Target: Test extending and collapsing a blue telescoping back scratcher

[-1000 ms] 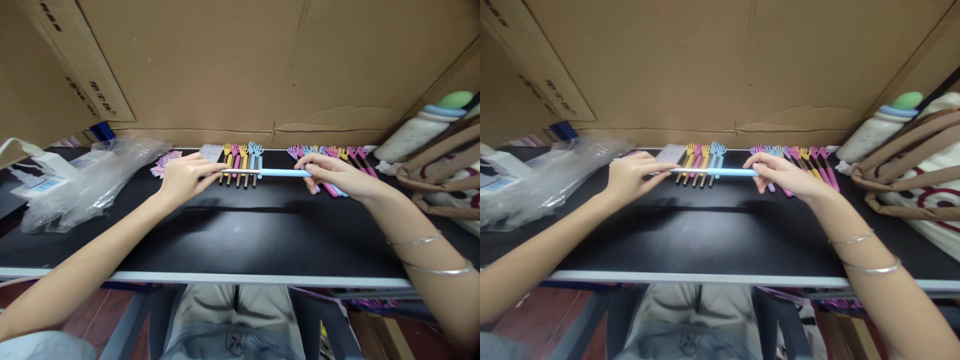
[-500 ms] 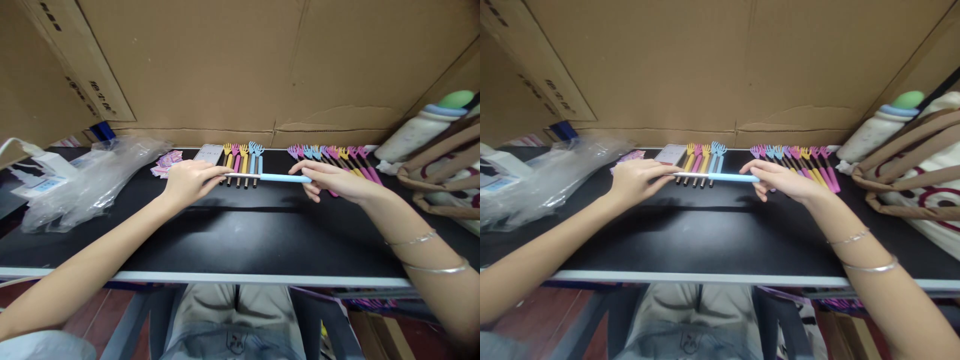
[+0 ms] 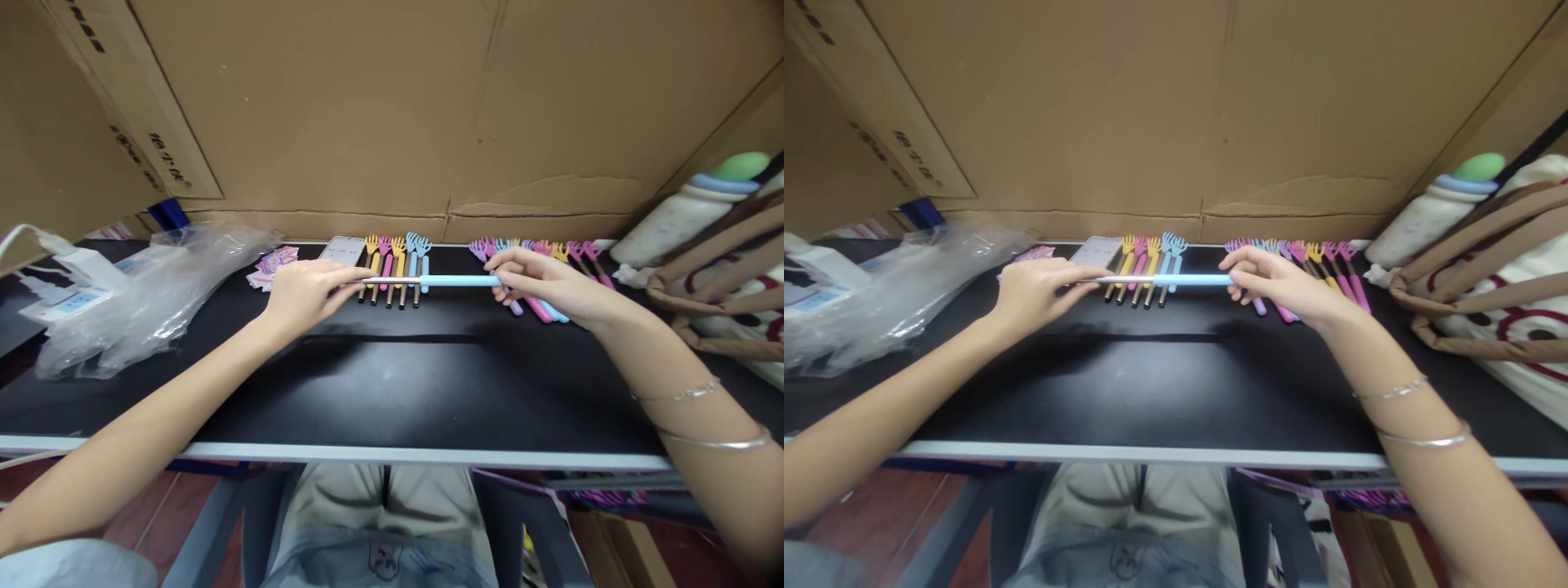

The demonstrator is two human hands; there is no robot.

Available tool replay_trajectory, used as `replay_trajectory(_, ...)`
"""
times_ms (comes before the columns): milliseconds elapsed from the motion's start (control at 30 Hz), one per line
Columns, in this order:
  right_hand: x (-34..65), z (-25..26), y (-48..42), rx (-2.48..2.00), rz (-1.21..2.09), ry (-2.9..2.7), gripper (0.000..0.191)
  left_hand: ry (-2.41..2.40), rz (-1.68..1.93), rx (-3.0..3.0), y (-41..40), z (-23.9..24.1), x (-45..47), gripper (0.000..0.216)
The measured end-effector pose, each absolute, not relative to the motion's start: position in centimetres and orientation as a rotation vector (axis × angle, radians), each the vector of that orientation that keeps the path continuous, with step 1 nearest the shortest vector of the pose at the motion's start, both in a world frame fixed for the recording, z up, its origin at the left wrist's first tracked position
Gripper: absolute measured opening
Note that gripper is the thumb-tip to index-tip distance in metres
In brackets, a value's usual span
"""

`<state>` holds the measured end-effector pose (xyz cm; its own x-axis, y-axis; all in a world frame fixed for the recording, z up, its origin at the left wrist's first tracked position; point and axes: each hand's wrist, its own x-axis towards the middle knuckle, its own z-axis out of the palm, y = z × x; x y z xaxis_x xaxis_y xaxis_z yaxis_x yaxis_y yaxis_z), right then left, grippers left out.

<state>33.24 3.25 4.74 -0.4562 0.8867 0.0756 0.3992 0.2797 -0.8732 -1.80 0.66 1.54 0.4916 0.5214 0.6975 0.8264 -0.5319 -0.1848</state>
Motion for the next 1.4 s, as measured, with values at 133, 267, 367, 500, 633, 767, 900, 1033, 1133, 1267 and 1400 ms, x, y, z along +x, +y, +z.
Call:
replay_trajectory(133,33.3,4.2,3.2,-1.160,1.141,-2.134,0.038,-1.056,-0.774,-2.236,0.9,1.5,-2.2,0.027)
replay_trajectory(267,33.3,3.6,3.1,-1.099,1.189,-2.182,0.033,-1.004,-0.759,-2.255,1.1,1.5,-2.4,0.025)
replay_trajectory(367,33.1,3.3,3.0,-1.052,1.280,-2.118,0.033,-0.989,-0.775,-2.254,1.0,1.4,-2.3,0.024)
replay_trajectory(500,32.6,3.1,2.7,-0.977,1.467,-2.021,0.030,-0.925,-0.800,-2.250,0.8,1.4,-1.9,0.023)
replay_trajectory(633,32.2,2.9,2.4,-0.941,1.605,-1.957,0.027,-0.909,-0.807,-2.261,0.7,1.4,-1.6,0.024)
replay_trajectory(767,32.2,2.9,2.4,-0.953,1.567,-1.921,0.026,-0.957,-0.805,-2.285,0.5,1.2,-1.4,0.024)
replay_trajectory(900,32.5,3.3,2.5,-1.003,1.434,-1.932,0.028,-1.013,-0.801,-2.259,0.0,1.2,-1.0,0.024)
replay_trajectory(1033,32.8,4.0,2.5,-1.110,1.254,-2.021,0.033,-1.060,-0.770,-2.256,-0.2,1.8,-1.0,0.024)
replay_trajectory(1133,33.0,4.2,2.7,-1.208,1.141,-2.074,0.033,-1.083,-0.740,-2.246,-0.1,2.2,-1.3,0.026)
replay_trajectory(1267,33.1,4.0,3.0,-1.264,1.048,-2.104,0.030,-1.090,-0.719,-2.248,0.3,2.0,-1.6,0.027)
replay_trajectory(1400,32.8,4.0,3.0,-1.238,1.032,-2.135,0.030,-1.064,-0.705,-2.257,0.5,1.6,-1.8,0.027)
